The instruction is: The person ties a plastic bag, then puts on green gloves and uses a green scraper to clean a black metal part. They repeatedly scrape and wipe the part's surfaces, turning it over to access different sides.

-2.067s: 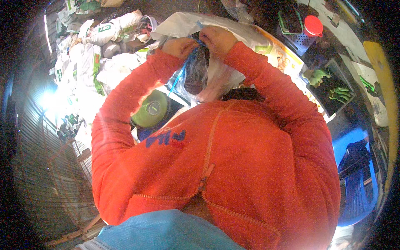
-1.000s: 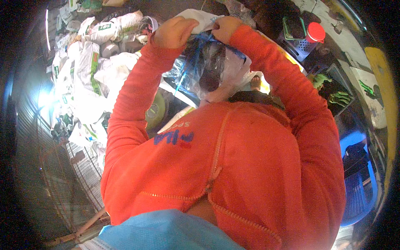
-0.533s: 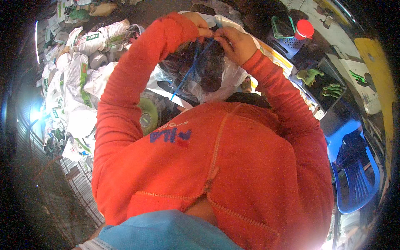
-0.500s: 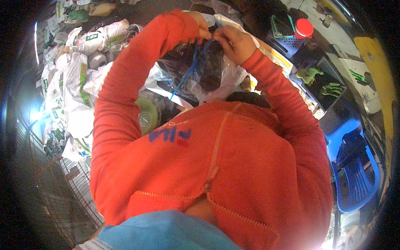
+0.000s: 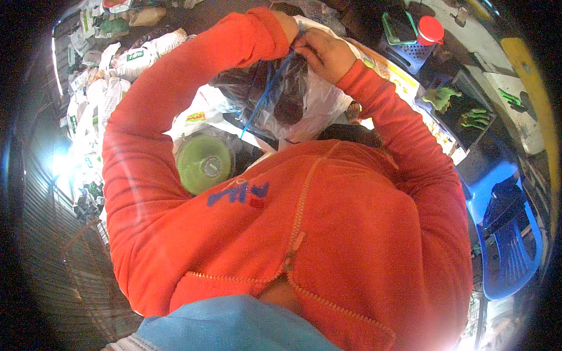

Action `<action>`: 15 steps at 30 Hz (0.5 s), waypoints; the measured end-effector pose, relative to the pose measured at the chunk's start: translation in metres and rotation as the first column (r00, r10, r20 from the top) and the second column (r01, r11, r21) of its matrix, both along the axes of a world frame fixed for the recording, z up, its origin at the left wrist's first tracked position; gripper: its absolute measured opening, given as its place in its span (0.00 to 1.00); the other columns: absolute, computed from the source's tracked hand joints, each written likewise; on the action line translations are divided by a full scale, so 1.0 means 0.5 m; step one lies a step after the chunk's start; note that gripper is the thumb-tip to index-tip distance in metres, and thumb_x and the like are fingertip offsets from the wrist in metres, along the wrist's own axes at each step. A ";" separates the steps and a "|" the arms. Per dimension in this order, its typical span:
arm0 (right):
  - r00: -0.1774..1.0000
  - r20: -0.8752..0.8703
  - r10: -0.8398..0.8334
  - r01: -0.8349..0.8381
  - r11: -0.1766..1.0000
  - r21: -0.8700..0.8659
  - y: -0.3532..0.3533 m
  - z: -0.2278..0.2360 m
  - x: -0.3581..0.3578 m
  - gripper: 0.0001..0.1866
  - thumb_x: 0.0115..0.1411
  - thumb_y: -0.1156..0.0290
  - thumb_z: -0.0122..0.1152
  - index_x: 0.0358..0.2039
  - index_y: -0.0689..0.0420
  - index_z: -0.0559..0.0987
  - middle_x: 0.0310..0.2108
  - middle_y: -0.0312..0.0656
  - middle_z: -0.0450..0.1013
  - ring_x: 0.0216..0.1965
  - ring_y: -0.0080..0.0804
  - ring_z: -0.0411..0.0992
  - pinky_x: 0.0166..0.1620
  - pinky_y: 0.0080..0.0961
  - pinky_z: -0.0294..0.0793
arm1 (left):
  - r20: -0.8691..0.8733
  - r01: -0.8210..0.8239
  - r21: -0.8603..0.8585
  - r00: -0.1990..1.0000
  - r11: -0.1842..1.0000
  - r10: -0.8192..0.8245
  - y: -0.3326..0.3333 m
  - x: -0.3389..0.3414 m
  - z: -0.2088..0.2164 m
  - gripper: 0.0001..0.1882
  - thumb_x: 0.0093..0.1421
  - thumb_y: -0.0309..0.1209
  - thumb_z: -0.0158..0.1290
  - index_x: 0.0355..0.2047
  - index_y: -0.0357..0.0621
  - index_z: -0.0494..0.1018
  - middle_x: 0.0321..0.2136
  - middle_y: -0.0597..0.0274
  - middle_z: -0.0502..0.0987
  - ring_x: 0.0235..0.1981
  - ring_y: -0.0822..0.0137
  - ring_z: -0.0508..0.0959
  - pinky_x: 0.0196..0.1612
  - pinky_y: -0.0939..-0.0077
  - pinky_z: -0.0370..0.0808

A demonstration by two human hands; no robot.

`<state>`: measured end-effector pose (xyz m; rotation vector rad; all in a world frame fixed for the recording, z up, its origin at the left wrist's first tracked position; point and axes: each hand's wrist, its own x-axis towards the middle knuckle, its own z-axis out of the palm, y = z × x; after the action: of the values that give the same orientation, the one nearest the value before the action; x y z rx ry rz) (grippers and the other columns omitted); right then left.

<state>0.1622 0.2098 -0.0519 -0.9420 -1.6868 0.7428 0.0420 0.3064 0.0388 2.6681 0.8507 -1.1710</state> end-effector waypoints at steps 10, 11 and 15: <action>1.000 0.002 0.020 -0.020 0.999 -0.030 0.007 -0.019 0.007 0.08 0.56 0.67 0.55 0.34 0.56 0.75 0.30 0.42 0.72 0.32 0.40 0.72 0.36 0.29 0.72 | -0.042 -0.186 -0.080 0.982 0.979 0.183 -0.023 -0.042 -0.036 0.20 0.58 0.46 0.42 0.37 0.43 0.73 0.31 0.53 0.77 0.35 0.51 0.76 0.39 0.60 0.71; 0.999 0.000 0.048 -0.048 0.996 -0.077 0.009 -0.017 0.005 0.07 0.56 0.70 0.55 0.34 0.57 0.74 0.31 0.42 0.72 0.32 0.38 0.72 0.36 0.28 0.72 | 0.168 -0.229 -0.127 0.954 0.965 0.248 -0.034 -0.059 -0.030 0.16 0.57 0.42 0.44 0.37 0.45 0.74 0.28 0.52 0.76 0.30 0.49 0.75 0.35 0.61 0.71; 0.996 -0.034 0.078 -0.081 0.988 -0.131 0.027 -0.008 -0.002 0.06 0.56 0.72 0.56 0.35 0.58 0.74 0.31 0.41 0.73 0.32 0.34 0.73 0.34 0.25 0.72 | 0.415 -0.489 -0.424 0.644 0.763 0.643 -0.085 -0.123 -0.014 0.14 0.58 0.41 0.44 0.37 0.50 0.73 0.21 0.60 0.72 0.24 0.59 0.72 0.29 0.67 0.68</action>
<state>0.1614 0.2231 -0.0558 -0.9550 -1.6737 0.9270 -0.0197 0.2638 0.0318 2.0505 1.1810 -0.3111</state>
